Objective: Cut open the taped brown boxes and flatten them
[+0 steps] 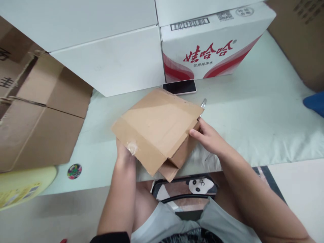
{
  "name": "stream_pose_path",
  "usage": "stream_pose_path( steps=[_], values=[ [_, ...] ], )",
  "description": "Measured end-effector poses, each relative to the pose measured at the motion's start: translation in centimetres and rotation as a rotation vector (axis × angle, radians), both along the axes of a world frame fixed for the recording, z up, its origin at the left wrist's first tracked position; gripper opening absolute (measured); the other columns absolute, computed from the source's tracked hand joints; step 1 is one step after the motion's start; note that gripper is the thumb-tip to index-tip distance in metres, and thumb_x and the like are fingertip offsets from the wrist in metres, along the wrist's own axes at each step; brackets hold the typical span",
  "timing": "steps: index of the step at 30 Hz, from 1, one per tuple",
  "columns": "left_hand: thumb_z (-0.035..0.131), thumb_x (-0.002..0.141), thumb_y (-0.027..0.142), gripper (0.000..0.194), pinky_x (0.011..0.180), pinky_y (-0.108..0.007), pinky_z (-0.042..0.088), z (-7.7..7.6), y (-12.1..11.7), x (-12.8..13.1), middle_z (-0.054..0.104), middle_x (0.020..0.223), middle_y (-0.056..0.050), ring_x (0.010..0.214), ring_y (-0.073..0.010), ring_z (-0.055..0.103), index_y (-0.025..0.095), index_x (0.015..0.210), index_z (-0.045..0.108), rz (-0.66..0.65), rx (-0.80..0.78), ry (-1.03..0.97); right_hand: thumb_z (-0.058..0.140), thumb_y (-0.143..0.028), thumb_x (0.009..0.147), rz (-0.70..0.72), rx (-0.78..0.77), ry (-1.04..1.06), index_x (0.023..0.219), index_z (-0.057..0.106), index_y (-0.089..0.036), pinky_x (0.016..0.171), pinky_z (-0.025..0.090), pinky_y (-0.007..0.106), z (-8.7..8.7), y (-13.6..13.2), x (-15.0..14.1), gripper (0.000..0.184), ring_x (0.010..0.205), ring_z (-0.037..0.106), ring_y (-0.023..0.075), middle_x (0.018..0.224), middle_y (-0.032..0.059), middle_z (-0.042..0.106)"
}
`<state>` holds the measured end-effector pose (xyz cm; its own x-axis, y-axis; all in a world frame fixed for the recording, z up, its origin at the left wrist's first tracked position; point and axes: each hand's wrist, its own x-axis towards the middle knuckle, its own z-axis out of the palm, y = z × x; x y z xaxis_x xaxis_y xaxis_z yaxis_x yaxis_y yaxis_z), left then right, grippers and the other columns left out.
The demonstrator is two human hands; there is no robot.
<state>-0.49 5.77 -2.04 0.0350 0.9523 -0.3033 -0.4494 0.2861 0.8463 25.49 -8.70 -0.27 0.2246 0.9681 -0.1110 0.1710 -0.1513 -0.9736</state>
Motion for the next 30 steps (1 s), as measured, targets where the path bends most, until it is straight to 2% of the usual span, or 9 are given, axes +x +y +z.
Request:
stream_pose_path(
  steps=[5,8,13,16,20,24,26,28,30],
  values=[
    [0.085,0.073,0.030,0.021,0.073,-0.028,0.059,0.0,-0.3,0.2,0.074,0.074,0.000,0.069,-0.0164,0.069,0.016,0.082,0.072,0.031,0.012,0.030,0.065,-0.075,0.089,-0.031,0.008,0.003,0.149,0.053,-0.023,0.124,0.044,0.062,0.2,0.0,0.5,0.081,0.151,0.051,0.0415,0.160,0.0161,0.059],
    [0.082,0.077,0.036,0.024,0.069,-0.029,0.057,-0.2,-0.2,0.2,0.074,0.074,0.000,0.066,-0.0168,0.068,0.016,0.080,0.069,0.068,0.007,0.027,0.074,-0.074,0.080,-0.062,-0.011,-0.046,0.147,0.052,-0.023,0.120,0.046,0.061,0.4,0.0,0.6,0.088,0.148,0.053,0.0419,0.159,0.0178,0.058],
    [0.072,0.084,0.041,0.023,0.069,-0.029,0.056,-0.6,0.4,0.0,0.076,0.078,0.001,0.074,-0.0187,0.072,0.018,0.086,0.070,0.160,0.053,-0.017,0.080,-0.062,0.075,-0.338,-0.091,-0.259,0.142,0.052,-0.027,0.112,0.049,0.062,0.3,0.0,1.0,0.081,0.126,0.064,0.0371,0.133,0.0134,0.067],
    [0.070,0.086,0.043,0.024,0.075,-0.031,0.057,-0.6,0.6,-0.1,0.076,0.080,0.001,0.079,-0.0194,0.072,0.019,0.089,0.071,0.158,0.094,-0.040,0.075,-0.054,0.080,-0.446,-0.031,-0.336,0.142,0.050,-0.028,0.115,0.047,0.062,0.1,0.0,0.9,0.071,0.130,0.060,0.0349,0.131,0.0127,0.063],
    [0.066,0.088,0.047,0.027,0.079,-0.032,0.057,-0.6,0.6,-0.2,0.076,0.083,-0.001,0.084,-0.0209,0.073,0.020,0.090,0.071,0.134,0.126,-0.045,0.067,-0.051,0.086,-0.404,0.072,-0.314,0.137,0.052,-0.029,0.115,0.049,0.061,0.4,0.0,0.3,0.058,0.140,0.055,0.0363,0.143,0.0150,0.057],
    [0.060,0.092,0.049,0.030,0.086,-0.035,0.058,-0.3,0.6,0.3,0.078,0.095,-0.004,0.101,-0.0249,0.074,0.021,0.090,0.071,0.140,0.175,-0.047,0.062,-0.054,0.090,-0.328,0.193,-0.336,0.137,0.052,-0.031,0.125,0.040,0.062,0.8,-0.2,-0.6,0.053,0.148,0.050,0.0361,0.148,0.0136,0.057],
    [0.063,0.089,0.051,0.030,0.086,-0.037,0.059,-0.1,0.3,1.1,0.079,0.098,-0.005,0.105,-0.0274,0.074,0.022,0.089,0.072,0.142,0.183,-0.050,0.067,-0.060,0.087,-0.223,0.220,-0.338,0.141,0.050,-0.032,0.130,0.032,0.064,0.7,-0.3,-1.0,0.063,0.157,0.040,0.0380,0.159,0.0133,0.051],
    [0.070,0.084,0.055,0.032,0.085,-0.038,0.060,0.3,-0.3,2.3,0.079,0.098,-0.006,0.107,-0.0291,0.074,0.022,0.086,0.072,0.135,0.175,-0.055,0.076,-0.064,0.080,-0.135,0.211,-0.346,0.149,0.044,-0.032,0.134,0.024,0.067,0.5,-0.2,-1.3,0.082,0.165,0.027,0.0401,0.171,0.0137,0.038],
    [0.081,0.077,0.055,0.035,0.090,-0.037,0.060,0.6,-1.2,3.5,0.079,0.100,-0.004,0.108,-0.0272,0.074,0.023,0.086,0.072,0.116,0.170,-0.062,0.082,-0.063,0.073,-0.128,0.184,-0.358,0.159,0.033,-0.031,0.134,0.021,0.069,0.2,0.0,-1.4,0.104,0.168,0.021,0.0412,0.177,0.0166,0.026]
  ],
)
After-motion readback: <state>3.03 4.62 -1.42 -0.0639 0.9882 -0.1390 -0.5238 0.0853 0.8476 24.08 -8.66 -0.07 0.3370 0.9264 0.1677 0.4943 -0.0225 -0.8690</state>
